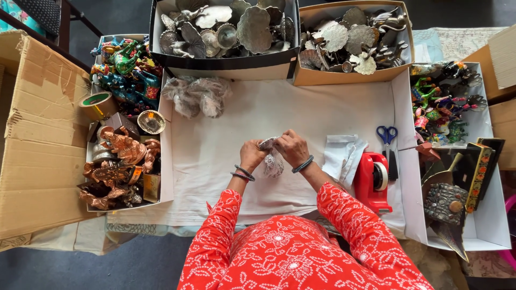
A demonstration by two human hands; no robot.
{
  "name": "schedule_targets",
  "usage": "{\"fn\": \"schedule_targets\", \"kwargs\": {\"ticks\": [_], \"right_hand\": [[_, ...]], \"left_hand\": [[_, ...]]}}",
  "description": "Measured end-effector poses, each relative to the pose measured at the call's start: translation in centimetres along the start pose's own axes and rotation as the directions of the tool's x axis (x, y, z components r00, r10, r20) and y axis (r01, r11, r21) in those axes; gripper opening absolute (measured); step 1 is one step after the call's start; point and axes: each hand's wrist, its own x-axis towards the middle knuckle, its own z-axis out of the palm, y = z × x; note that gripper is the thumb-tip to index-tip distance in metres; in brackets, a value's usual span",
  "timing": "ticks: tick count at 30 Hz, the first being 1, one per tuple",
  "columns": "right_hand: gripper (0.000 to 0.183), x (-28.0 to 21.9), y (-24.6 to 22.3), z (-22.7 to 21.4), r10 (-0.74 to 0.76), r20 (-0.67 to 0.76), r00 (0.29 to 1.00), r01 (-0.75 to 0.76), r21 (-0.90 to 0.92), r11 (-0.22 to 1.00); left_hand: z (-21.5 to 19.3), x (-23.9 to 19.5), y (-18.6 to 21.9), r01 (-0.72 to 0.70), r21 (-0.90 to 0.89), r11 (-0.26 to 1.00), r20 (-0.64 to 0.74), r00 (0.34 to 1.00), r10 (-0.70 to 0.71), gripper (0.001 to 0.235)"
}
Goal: The person wraps small decorative items in bubble wrap and secures them with tape. They then wipe a silver decorative piece with a white cloth. The items are handled one at a time on a table surrounded by boxes of similar objects.
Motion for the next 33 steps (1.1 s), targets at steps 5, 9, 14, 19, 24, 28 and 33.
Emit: {"fn": "schedule_targets", "kwargs": {"ticks": [5, 9, 14, 19, 24, 28, 33], "right_hand": [[0.019, 0.3, 0.6, -0.2, -0.002, 0.006, 1.000, 0.002, -0.041, 0.999], [0.033, 0.3, 1.5, 0.3, 0.060, 0.000, 0.998, -0.060, -0.146, 0.987], [0.047, 0.7, 4.3, -0.3, 0.115, -0.052, 0.992, -0.120, -0.115, 0.986], [0.044, -1.9, 7.8, -3.8, 0.319, -0.205, 0.925, -0.325, 0.006, 0.946], [0.030, -9.9, 5.5, -11.5, 0.638, -0.194, 0.745, -0.608, 0.195, 0.770], [0.027, -18.5, 4.8, -16.1, 0.718, -0.267, 0.643, -0.700, 0.176, 0.692], [0.019, -29.4, 7.1, -18.5, 0.831, -0.383, 0.402, -0.869, 0.127, 0.479]], "left_hand": [[0.3, 0.1, 0.0, -0.002, 0.025, 1.000, 0.022, 1.000, 0.002, 0.026], [-0.1, 0.0, 0.5, 0.003, 0.009, 1.000, 0.045, 0.999, -0.003, 0.025], [-0.4, 0.0, 0.6, 0.006, -0.012, 1.000, 0.043, 0.999, -0.006, 0.026], [-0.3, 0.0, -0.3, 0.002, -0.021, 1.000, 0.073, 0.997, -0.001, 0.024], [-0.1, 0.0, -0.2, 0.008, -0.082, 0.997, 0.099, 0.995, 0.001, 0.022], [0.6, 0.4, -2.1, -0.036, -0.090, 0.995, 0.122, 0.991, 0.046, 0.024], [0.7, 0.8, -2.4, -0.065, -0.111, 0.992, 0.111, 0.991, 0.078, 0.027]]}}
